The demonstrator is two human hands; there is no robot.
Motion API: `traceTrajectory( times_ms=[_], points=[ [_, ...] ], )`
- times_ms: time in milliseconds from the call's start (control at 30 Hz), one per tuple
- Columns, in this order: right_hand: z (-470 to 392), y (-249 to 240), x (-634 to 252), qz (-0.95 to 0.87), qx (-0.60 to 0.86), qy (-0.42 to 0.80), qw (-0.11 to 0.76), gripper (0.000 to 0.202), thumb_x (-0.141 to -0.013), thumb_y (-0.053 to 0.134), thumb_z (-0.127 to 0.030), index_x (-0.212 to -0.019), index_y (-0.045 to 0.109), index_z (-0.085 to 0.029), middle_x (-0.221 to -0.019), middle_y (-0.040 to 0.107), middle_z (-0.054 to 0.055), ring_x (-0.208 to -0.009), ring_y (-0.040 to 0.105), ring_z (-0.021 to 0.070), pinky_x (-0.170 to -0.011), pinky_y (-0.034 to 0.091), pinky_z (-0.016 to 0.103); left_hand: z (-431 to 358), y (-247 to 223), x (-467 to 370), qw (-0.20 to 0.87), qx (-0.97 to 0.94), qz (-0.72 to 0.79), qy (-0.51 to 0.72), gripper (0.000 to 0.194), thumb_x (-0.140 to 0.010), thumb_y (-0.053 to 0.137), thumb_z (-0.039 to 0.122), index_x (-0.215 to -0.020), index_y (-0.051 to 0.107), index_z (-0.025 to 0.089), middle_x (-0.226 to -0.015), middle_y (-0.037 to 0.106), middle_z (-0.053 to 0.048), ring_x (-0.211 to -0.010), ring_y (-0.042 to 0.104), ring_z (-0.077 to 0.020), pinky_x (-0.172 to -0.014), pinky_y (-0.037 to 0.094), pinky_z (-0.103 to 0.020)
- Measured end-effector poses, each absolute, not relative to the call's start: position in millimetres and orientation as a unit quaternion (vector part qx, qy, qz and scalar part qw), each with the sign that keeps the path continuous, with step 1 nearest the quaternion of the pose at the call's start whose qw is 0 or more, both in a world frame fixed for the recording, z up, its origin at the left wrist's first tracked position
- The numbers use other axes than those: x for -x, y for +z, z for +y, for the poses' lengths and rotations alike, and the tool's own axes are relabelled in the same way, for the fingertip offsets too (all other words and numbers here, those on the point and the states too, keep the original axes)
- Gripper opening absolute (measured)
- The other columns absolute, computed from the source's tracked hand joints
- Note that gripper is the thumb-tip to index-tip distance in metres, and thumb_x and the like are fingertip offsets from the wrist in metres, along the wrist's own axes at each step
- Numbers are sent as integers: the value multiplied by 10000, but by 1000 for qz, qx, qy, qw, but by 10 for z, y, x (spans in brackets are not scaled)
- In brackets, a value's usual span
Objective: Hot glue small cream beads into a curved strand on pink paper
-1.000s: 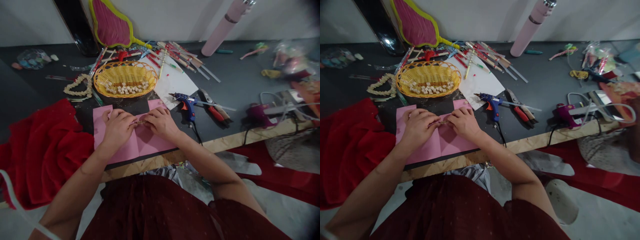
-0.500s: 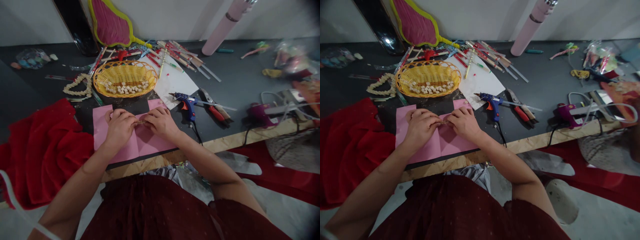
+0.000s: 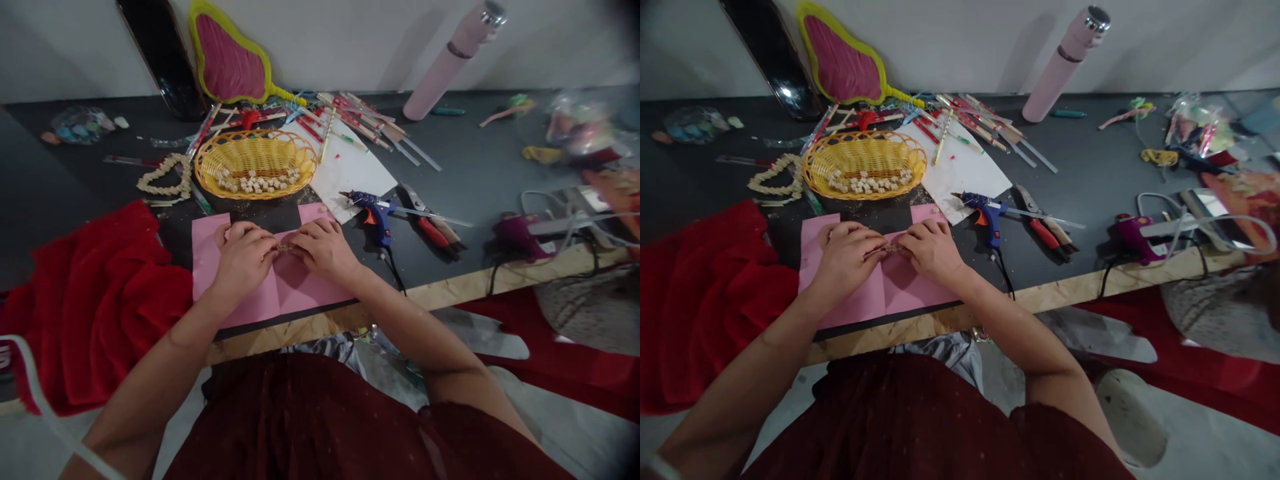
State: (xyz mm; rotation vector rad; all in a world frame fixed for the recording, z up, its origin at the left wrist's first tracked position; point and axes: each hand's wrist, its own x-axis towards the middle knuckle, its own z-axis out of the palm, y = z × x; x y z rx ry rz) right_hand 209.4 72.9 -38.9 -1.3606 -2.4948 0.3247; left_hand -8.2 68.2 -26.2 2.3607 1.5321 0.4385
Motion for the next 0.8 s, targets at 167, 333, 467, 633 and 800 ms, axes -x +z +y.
traceTrajectory(
  times_ms=[167, 333, 467, 633, 800],
  points=[
    [732, -389, -2104, -865, 462, 118, 153, 254, -1025, 559, -325, -1186, 742, -250, -1193, 720, 77, -1136, 530, 262, -961, 337, 417, 722, 50, 143, 128, -799, 558, 182, 208, -950, 574, 325, -1002, 773, 291, -1117, 764, -36, -1163, 572, -305, -1098, 338, -525],
    [734, -368, -2087, -865, 465, 116, 152, 257, -1025, 556, -318, -1194, 743, -263, -1183, 717, 83, -1132, 529, 265, -952, 333, 428, 1150, 356, 430, 62, -761, 614, 198, 216, -921, 574, 338, -1010, 764, 287, -1072, 748, -70, -1211, 530, -378, -1070, 302, -609],
    [731, -355, -2072, -864, 465, 115, 155, 228, -1024, 563, -312, -1127, 760, -260, -1167, 724, 77, -1107, 527, 261, -939, 332, 429, 1725, 257, 595, 16, -762, 621, 182, 211, -921, 599, 357, -1024, 774, 300, -1087, 755, -69, -1196, 533, -361, -1045, 312, -594],
    [737, -337, -2067, -864, 465, 118, 154, 215, -1027, 573, -321, -1126, 755, -263, -1168, 730, 65, -1115, 533, 258, -929, 336, 420, 2190, 96, 425, 19, -781, 607, 146, 162, -886, 648, 342, -900, 794, 273, -991, 770, -83, -1160, 546, -374, -1013, 313, -610],
    [749, -330, -2075, -868, 457, 114, 159, 221, -1034, 570, -336, -1124, 751, -249, -1168, 727, 73, -1128, 539, 255, -933, 333, 417, 2349, 6, 254, 23, -771, 627, 112, 87, -803, 722, 300, -765, 789, 259, -836, 751, -90, -1107, 577, -403, -993, 319, -663]
  ],
)
